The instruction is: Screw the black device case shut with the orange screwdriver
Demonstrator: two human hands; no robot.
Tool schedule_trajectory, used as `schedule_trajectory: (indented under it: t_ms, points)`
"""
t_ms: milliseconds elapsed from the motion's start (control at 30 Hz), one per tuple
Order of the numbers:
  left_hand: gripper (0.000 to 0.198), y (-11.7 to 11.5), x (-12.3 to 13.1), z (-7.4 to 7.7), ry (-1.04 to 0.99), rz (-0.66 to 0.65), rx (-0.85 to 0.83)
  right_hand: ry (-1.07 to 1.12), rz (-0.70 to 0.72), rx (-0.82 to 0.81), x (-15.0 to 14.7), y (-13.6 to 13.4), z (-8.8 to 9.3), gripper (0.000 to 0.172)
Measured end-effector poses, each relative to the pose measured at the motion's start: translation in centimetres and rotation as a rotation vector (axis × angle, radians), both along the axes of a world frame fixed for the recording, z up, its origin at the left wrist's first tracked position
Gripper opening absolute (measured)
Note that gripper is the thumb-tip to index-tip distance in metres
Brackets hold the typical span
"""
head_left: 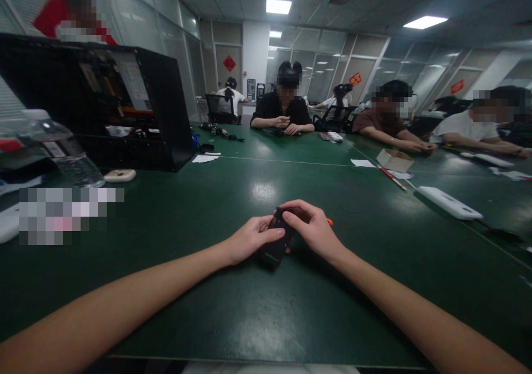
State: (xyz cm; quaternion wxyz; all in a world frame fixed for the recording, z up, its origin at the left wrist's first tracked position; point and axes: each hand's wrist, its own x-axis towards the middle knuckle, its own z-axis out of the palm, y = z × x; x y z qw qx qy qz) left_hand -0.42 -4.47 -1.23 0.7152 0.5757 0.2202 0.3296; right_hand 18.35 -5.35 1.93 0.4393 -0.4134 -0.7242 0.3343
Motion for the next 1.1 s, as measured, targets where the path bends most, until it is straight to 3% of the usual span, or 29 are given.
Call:
schedule_trajectory:
  t_ms: [133, 300, 433, 600, 733, 833, 967, 1100]
  points:
    - [0.043, 0.1, 0.0, -0.1, -0.047, 0.038, -0.030, -0.206, -0.055, 0.106, 1.7, 1.0, 0.6, 0.039]
    - [0.044, 0.3, 0.1, -0.3, -0.079, 0.127, -0.030, -0.516, -0.184, 0.202, 6.9, 2.7, 0.6, 0.048]
    - [0.041, 0.1, 0.2, -0.1, -0.073, 0.172, -0.031, -0.635, -0.133, 0.191, 9.2, 3.7, 0.3, 0.029]
    - [0.042, 0.2, 0.4, -0.2, -0.094, 0.242, -0.041, -0.515, -0.228, 0.303, 7.8, 3.1, 1.3, 0.026]
    - [0.044, 0.4, 0.6, -0.5, -0.103, 0.289, -0.038, -0.282, -0.427, 0.451, 6.3, 1.1, 2.7, 0.030]
    - [0.043, 0.5, 0.6, -0.7, -0.092, 0.326, -0.023, -0.062, -0.512, 0.631, 5.6, -0.3, 3.2, 0.023]
    - [0.041, 0.6, 0.6, -0.8, -0.101, 0.367, 0.003, -0.071, -0.367, 0.914, 4.6, -1.3, 3.3, 0.017]
    - [0.038, 0.6, 0.7, -1.0, -0.090, 0.396, 0.033, -0.131, -0.231, 0.991, 3.6, -1.8, 3.4, 0.021]
